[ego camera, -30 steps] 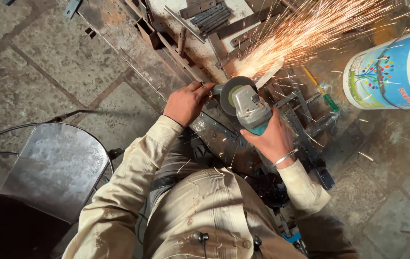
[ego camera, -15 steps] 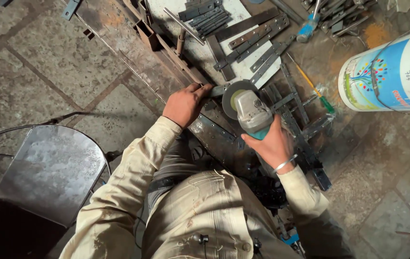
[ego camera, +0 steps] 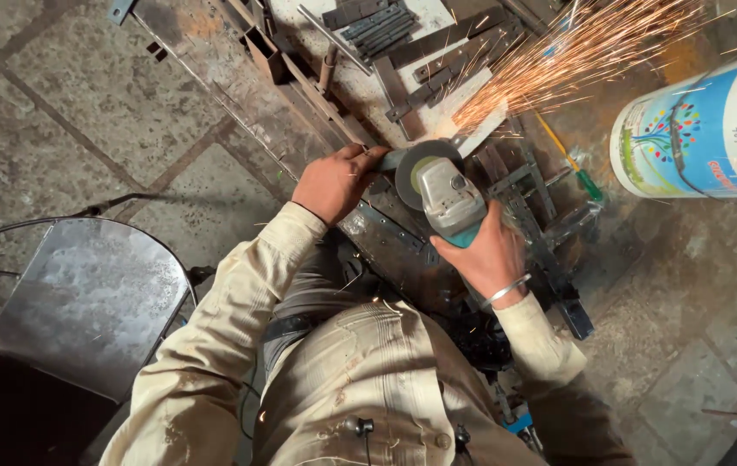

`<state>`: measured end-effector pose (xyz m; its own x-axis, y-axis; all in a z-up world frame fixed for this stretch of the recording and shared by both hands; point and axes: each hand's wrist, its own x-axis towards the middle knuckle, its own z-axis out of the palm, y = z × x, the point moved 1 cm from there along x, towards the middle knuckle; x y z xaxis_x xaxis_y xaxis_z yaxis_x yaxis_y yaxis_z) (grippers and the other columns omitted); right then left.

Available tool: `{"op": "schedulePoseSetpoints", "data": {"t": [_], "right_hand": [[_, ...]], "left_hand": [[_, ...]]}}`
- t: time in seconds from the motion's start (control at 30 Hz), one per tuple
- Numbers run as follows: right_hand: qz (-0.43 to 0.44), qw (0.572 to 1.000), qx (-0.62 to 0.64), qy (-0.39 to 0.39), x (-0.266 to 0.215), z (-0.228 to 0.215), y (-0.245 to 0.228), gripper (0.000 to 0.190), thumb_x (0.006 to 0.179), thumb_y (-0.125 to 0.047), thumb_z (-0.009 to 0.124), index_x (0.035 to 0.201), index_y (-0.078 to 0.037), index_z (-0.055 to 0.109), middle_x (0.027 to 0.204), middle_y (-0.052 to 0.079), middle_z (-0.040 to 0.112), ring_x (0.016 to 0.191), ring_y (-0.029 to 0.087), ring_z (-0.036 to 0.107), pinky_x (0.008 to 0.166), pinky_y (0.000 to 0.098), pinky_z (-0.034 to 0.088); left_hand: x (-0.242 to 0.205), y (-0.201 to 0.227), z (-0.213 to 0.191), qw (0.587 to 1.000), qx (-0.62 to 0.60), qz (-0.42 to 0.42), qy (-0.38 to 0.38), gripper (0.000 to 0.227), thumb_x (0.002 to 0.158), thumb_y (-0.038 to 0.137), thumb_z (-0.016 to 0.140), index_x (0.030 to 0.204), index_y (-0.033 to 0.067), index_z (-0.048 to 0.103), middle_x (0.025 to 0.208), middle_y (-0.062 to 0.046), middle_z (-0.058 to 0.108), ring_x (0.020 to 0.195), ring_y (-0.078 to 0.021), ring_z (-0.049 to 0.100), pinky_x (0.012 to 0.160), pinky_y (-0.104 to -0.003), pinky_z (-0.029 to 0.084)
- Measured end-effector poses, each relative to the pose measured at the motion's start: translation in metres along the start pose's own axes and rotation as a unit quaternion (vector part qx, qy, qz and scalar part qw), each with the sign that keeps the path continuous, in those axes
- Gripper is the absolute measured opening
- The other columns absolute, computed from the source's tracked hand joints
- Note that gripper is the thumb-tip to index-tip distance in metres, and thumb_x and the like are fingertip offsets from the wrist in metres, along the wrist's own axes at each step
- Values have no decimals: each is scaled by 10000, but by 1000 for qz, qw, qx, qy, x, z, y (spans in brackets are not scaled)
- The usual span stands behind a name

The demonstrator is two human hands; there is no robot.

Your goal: The person is assembling and grinding metal hinges and components on a workbench in a workshop.

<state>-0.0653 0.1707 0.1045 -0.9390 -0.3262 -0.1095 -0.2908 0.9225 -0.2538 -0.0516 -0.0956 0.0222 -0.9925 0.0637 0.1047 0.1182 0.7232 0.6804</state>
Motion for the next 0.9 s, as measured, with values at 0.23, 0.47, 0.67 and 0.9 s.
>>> {"op": "schedulePoseSetpoints", "data": {"t": [0.23,0.47,0.67,0.9], "right_hand": [[4,1000,-6,-11,-8,-1,-8,855,659,-455,912,1199,54,487,919,307,703,879,491,676,763,544,523],[16,1000,-18,-3,-6,1,-3,842,662,-480,914,1170,47,498,951,301,703,901,479,681,776,533,530],[61,997,17,-44,-26,-2,-5,920,656,-466,902,1296,28,463,975,303,709,927,485,684,764,540,536],[76,991,107,-7,-14,5,7,906,658,-430,914,1325,5,484,1131,261,714,1021,427,705,828,480,555]], "left_hand": [[2,-3,-1,1000,-16,10,6,411,985,254,618,1392,203,599,1179,-138,695,884,-376,703,720,-460,574],[2,-1,-3,1000,-6,15,4,409,972,246,633,1378,194,614,1152,-126,698,944,-365,703,763,-456,572],[0,-10,7,999,-14,24,22,418,946,232,650,1360,178,627,1166,-132,697,941,-377,698,771,-462,570],[-3,-2,5,999,-46,3,27,377,980,269,651,1346,184,630,1193,-127,696,942,-389,693,783,-470,566]]}}
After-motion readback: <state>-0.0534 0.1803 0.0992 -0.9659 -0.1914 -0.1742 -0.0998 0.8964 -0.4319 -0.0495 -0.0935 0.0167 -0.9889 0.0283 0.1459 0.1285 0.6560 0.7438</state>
